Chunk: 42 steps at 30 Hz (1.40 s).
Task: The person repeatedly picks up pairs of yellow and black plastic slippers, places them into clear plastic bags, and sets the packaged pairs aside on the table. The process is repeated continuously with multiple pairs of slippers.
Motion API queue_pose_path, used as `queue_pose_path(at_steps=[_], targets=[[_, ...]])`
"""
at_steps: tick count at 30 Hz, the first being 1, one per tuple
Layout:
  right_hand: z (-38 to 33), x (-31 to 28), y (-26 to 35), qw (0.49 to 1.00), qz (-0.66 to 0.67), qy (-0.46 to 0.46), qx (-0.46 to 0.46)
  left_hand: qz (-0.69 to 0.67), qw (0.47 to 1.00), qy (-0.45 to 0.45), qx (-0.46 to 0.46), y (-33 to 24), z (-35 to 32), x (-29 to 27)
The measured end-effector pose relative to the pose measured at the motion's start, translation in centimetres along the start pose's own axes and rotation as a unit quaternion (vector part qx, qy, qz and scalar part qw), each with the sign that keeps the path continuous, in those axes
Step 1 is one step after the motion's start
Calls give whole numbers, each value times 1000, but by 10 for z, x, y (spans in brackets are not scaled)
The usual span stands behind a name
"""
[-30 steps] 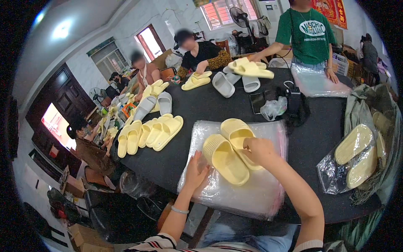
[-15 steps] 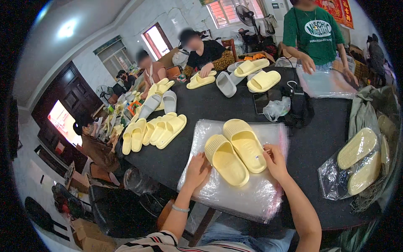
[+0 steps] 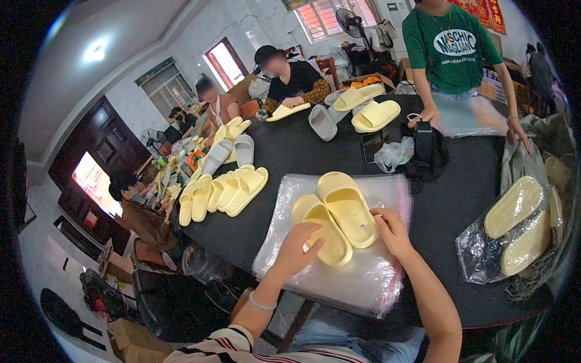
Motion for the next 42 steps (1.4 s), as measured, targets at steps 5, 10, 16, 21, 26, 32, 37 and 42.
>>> queue_pose_path(at_steps=[5,10,16,21,26,32,37,42], targets=[[2,1,-7,997,55,33,32,157,986,46,18,-6,14,31],[1,-1,-4,999,5,48,11,208,977,50,-12,13,29,33],[0,4,15,989,-119,59,-69,150,985,47,-66,21,28,-7],[-1,7,18,985,-133,61,-86,-56,988,-40,-137,75,14,-56],[-3,6,18,981,-162,75,-82,-318,861,-189,-349,125,14,-115],[-1,8,14,983,-148,85,-66,35,960,-180,-211,244,60,-207],[-2,11,18,984,-147,80,-62,174,945,-101,-256,312,70,-229],[-1,3,0,977,-163,84,-107,145,968,-57,-197,281,74,-114]])
Point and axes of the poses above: each hand's wrist, its own z-axis towards the middle knuckle, its own x-axis out of the palm, y = z × x, the point moved 1 cm from there along z, towards the middle knuckle, and after that the axes turned 7 degrees about -y, right-handed, at the moved point
